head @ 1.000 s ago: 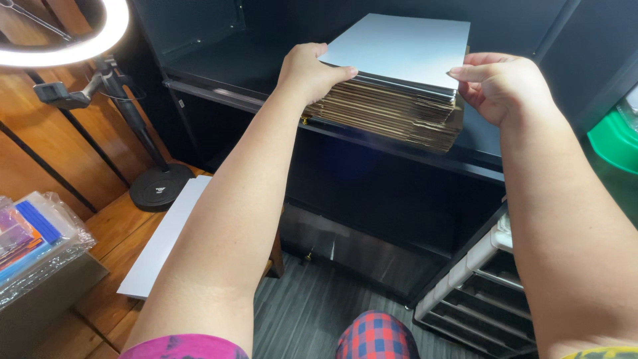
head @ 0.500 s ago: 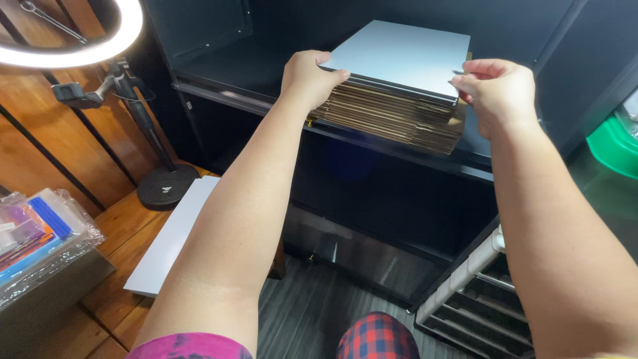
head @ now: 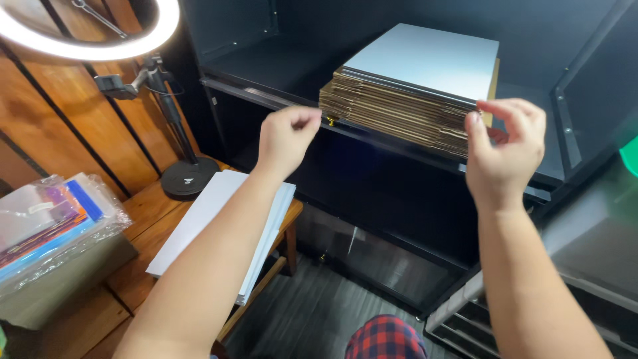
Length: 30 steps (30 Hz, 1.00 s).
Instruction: The person sits on the floor and repeatedly picks up a small stack of white paper from a wooden bench, then places it onto a larger stack on a black shelf. The person handles the paper by hand and repeats this action multiple times.
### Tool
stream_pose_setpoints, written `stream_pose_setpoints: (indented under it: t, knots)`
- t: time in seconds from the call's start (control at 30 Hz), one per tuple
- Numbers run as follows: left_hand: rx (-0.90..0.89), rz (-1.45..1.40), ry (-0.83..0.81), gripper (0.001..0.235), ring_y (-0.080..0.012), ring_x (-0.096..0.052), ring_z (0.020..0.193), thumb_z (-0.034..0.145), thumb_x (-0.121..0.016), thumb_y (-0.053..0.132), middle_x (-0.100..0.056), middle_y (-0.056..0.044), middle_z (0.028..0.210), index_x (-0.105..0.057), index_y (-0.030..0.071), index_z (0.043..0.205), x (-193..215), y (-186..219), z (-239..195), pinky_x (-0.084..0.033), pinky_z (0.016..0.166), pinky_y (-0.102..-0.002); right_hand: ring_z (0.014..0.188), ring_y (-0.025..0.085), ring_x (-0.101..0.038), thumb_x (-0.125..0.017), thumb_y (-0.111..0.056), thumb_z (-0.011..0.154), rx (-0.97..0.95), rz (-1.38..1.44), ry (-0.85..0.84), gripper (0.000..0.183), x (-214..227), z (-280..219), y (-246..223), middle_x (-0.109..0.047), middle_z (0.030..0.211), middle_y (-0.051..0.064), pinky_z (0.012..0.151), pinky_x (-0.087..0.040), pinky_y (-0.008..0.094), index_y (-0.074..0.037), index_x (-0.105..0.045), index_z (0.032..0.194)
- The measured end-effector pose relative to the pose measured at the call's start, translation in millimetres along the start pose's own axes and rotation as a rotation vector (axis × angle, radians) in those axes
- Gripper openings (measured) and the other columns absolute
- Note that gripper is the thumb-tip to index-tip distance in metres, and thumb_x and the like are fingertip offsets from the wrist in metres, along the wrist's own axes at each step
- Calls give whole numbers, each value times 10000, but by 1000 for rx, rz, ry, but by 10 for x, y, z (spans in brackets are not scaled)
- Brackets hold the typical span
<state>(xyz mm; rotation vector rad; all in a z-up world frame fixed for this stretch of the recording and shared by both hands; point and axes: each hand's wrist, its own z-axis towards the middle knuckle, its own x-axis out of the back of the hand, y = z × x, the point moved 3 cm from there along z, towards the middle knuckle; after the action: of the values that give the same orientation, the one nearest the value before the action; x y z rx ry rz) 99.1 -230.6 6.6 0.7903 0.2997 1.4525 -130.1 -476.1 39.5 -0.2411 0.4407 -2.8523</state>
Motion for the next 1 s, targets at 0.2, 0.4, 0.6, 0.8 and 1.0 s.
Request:
stream_pose_setpoints:
  t: [0.2,0.4,0.6,0.8,1.0]
  knots:
    - [264,92,-42,177,-313,-749,1002,913,-753,199,-799,-140,998,-811,100,1048,489,-689,-1220,-573,921,-429,1053,301,-646,-770,89,937,-65,343,-38,207,-411,-601,-259,-531,1150,197,829,-597,328,14,-769,1131]
    - [724,225,203,199,-289,-724,1133,938,-750,126,-786,-145,1127,-790,68,1123,1256,-1220,-2310,-594,931,-382,890,230,-700,-797,68,854,-206,430,-209,234,-1067,-1329,-459,-643,997,117,738,-644,298,-76,-820,1035]
    - [459,692,486,195,-277,-676,1112,801,-851,165,-703,8,1120,-794,229,976,1702,-1671,-3105,-551,984,-395,856,207,-736,-794,4,832,-303,450,-485,201,-1751,-2099,-738,-718,968,75,724,-643,287,-120,-834,984]
    - [488,726,614,314,-277,-668,1159,807,-849,136,-663,-32,1199,-748,142,1104,2039,-2231,-3487,-521,1038,-408,990,314,-748,-785,-90,843,-228,417,-755,225,-2205,-2916,-1045,-763,1121,115,768,-656,382,-99,-805,1067]
    - [564,590,629,458,-404,-656,1189,865,-788,85,-650,-221,1248,-673,21,1303,2080,-2023,-3425,-528,1046,-511,1254,329,-657,-783,-294,895,-124,364,-962,399,-2264,-3253,-1325,-713,1322,133,1008,-562,445,-75,-742,1226]
